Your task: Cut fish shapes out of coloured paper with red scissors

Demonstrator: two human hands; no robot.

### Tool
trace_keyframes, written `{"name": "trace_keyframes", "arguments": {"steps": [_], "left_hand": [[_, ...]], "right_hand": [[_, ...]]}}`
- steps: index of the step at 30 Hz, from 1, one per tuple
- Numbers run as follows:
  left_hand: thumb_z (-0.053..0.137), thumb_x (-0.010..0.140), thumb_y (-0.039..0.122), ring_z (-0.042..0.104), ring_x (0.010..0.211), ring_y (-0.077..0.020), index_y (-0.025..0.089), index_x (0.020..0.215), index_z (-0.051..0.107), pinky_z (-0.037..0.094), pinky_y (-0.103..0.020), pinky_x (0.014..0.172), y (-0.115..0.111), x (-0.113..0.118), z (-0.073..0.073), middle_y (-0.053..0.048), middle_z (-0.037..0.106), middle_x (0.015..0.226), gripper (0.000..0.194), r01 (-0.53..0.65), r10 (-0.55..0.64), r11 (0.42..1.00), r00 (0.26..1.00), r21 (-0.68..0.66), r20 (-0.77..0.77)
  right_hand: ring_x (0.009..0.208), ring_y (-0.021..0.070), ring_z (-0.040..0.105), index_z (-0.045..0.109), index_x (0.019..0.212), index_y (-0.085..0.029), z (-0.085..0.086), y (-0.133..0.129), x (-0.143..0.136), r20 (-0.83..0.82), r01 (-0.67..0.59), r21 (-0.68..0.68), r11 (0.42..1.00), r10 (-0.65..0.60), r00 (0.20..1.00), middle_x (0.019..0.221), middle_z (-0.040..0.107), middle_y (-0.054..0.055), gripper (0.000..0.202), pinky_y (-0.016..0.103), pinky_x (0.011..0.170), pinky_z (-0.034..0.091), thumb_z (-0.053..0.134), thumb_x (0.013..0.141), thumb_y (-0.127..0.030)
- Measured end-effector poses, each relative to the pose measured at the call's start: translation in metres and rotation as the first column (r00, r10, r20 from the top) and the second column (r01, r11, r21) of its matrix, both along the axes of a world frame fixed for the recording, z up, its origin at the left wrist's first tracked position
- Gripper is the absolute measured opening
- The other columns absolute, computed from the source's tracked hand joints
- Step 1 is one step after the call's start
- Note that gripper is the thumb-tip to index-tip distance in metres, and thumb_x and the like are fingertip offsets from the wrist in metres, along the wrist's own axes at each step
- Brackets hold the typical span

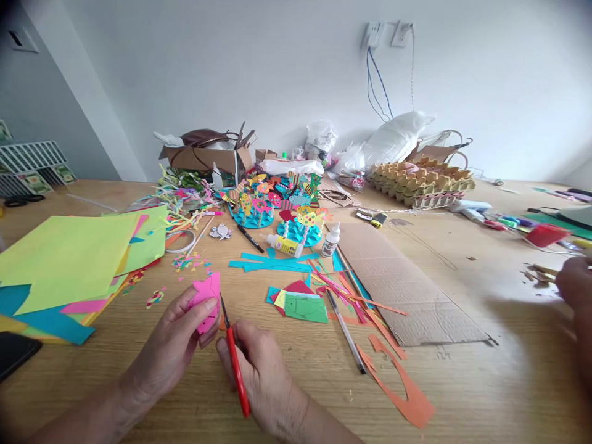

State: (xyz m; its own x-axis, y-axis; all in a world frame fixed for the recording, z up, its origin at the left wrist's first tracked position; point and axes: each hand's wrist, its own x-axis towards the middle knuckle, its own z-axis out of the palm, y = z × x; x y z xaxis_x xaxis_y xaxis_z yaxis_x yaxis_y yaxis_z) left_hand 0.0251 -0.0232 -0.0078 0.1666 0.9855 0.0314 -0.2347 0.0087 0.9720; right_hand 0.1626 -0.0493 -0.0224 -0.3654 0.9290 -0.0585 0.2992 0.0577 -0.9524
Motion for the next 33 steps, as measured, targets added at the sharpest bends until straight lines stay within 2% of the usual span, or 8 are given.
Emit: {"name": "trace_keyframes", "arguments": {"steps": [8, 22, 33], "left_hand": [[0.047, 0.082, 0.024, 0.035, 0.043, -0.0072, 0.02, 0.059, 0.042, 0.032, -0.019, 0.044, -0.0017, 0.0039, 0.001, 0.008, 0.041, 0.046, 0.024, -0.026, 0.026, 0.999, 1.0, -0.023, 0.005], [0.048, 0.08, 0.025, 0.039, 0.039, -0.0064, 0.019, 0.059, 0.044, 0.034, -0.017, 0.04, -0.0011, 0.0061, 0.0008, 0.008, 0.044, 0.045, 0.022, -0.045, 0.045, 0.998, 0.999, -0.049, 0.005], [0.05, 0.078, 0.026, 0.04, 0.037, -0.0055, 0.019, 0.06, 0.044, 0.034, -0.016, 0.038, -0.002, 0.009, 0.0027, 0.009, 0.046, 0.044, 0.02, -0.073, 0.072, 0.996, 0.997, -0.059, -0.025]], "right_hand": [[0.051, 0.0096, 0.044, 0.045, 0.07, -0.017, 0.002, -0.002, -0.0019, -0.041, -0.011, -0.03, 0.999, 0.009, 0.999, 0.059, 0.043, -0.003, 0.039, 0.019, 0.046, 0.034, 0.034, 0.09, -0.05], [0.052, 0.0097, 0.043, 0.057, 0.081, -0.017, 0.0035, -0.0026, -0.0024, -0.046, -0.014, 0.012, 1.0, 0.015, 0.999, 0.059, 0.043, -0.003, 0.04, 0.019, 0.047, 0.034, 0.033, 0.092, -0.047], [0.057, 0.0106, 0.045, 0.059, 0.081, -0.018, 0.0039, -0.0028, -0.0034, -0.018, 0.0, 0.063, 0.998, 0.001, 1.0, 0.06, 0.044, -0.003, 0.036, 0.02, 0.052, 0.035, 0.033, 0.093, -0.04]]}}
